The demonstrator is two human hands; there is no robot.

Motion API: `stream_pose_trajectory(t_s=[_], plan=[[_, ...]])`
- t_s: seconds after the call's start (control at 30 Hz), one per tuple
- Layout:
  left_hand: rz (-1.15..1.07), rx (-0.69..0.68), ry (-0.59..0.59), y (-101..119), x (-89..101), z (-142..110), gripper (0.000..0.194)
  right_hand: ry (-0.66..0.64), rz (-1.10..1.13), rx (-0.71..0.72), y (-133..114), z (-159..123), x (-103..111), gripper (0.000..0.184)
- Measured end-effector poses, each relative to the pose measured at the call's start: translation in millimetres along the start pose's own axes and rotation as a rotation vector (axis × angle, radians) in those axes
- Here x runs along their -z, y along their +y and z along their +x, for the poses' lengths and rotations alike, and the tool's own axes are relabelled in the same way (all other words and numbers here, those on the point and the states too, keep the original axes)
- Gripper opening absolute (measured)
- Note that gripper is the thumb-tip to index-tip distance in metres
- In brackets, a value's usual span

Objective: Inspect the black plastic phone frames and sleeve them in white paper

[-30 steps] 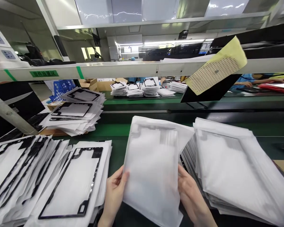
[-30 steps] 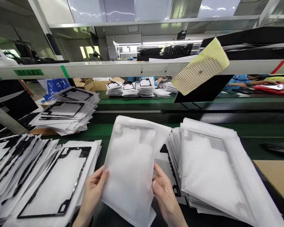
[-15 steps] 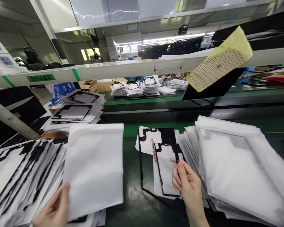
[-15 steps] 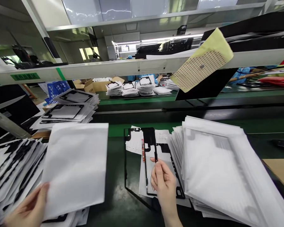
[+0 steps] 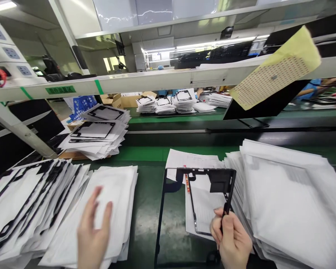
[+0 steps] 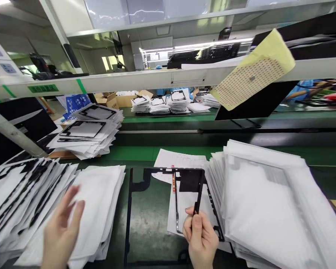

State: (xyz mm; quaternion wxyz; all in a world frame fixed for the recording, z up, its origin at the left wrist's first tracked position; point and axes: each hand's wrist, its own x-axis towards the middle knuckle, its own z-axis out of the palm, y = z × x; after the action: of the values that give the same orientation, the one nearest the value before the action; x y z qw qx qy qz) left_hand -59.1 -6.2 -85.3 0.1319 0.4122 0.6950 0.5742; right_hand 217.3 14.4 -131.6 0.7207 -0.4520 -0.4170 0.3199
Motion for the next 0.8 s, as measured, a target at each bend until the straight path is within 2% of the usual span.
stream_pose_trajectory(t_s=[0.1,0.17,0.23,0.4,0.5,0.7,0.8], plan=[[-0.385,-0.136,-0.318,67.6,-37.9,-36.1,0.069,-0.048,-0.015,0.097,5.3,-4.2,-3.6,0.030],[-0.459,-0.117,-0.487,90.8,-48.3,-52.0,0.063,-0.057,-0.031,0.168,7.4,-5.8,-4.8,0.028],[-0.470,-0.118,-0.554,100.5,-47.8,-60.5,0.055,-0.053,-0.057,0.224,9.0,-6.8,-4.6,0.023],[-0.436,-0.321,-0.427,110.0,-32.5,-63.1,0.042,-0.114,-0.101,0.279,11.8,-6.4,-2.1,0.014],[-0.429,-0.381,-0.409,118.8,-29.8,-62.1,0.037,-0.167,-0.115,0.298,11.9,-4.2,-2.3,0.011],[-0.437,-0.432,-0.384,122.8,-29.8,-64.7,0.039,-0.223,-0.142,0.360,12.9,-1.5,-5.4,0.010],[-0.473,-0.321,-0.410,111.6,-31.1,-61.9,0.036,-0.205,-0.186,0.403,12.7,-2.3,-4.9,0.015]])
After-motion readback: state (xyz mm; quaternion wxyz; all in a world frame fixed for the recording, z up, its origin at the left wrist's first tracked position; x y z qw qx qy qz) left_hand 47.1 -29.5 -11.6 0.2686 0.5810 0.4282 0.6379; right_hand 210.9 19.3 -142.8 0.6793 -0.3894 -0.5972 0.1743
